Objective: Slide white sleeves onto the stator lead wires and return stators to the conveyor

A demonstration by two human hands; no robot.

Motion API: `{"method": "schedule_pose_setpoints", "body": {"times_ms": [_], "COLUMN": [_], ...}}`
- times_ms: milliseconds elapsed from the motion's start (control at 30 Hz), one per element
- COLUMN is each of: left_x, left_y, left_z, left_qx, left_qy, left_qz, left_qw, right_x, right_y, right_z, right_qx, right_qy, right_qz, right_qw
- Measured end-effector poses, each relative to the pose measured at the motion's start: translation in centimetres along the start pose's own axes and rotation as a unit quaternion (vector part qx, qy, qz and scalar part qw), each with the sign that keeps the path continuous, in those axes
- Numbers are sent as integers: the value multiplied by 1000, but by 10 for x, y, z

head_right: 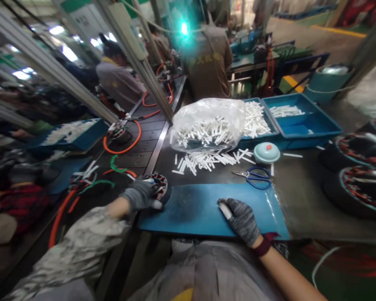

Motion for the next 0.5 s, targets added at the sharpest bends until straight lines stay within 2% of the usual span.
{"method": "schedule_pose_setpoints", "body": {"times_ms": [100,200,267,333,400,467,500], "left_x": [0,0,3,14,30,35,34], "left_y": [15,8,-4,-20,-41,-54,-55], "left_z": [45,91,115,131,128,101,85], "left_qx": [3,20,56,152,305,439,473], "left_qy": [0,41,109,208,287,268,235], "left_qz": [-56,-65,-52,-36,-14,25,48], "left_qw": [998,997,991,966,908,857,848], "right_x": [-4,-14,-22,-27,-28,-26,-25], "right_y": [0,7,11,15,23,30,31], "right_z": [0,-20,-49,-82,-109,-127,-133], "right_qx": [-24,-78,-100,-102,-101,-103,-104], "right_qy": [13,-6,-72,-162,-246,-308,-331], "right_qz": [3,8,19,18,-17,-65,-82], "right_qw": [1000,997,992,981,964,943,934]}}
Point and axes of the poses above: each hand's wrist, its own x-axis away from the middle knuckle, its own y-axis out of the palm, z = x × y, the point moved 10 cm from there along -x, towards the middle knuckle, and after that the axes turned 2 degrees about y, right-handed, at the moved point
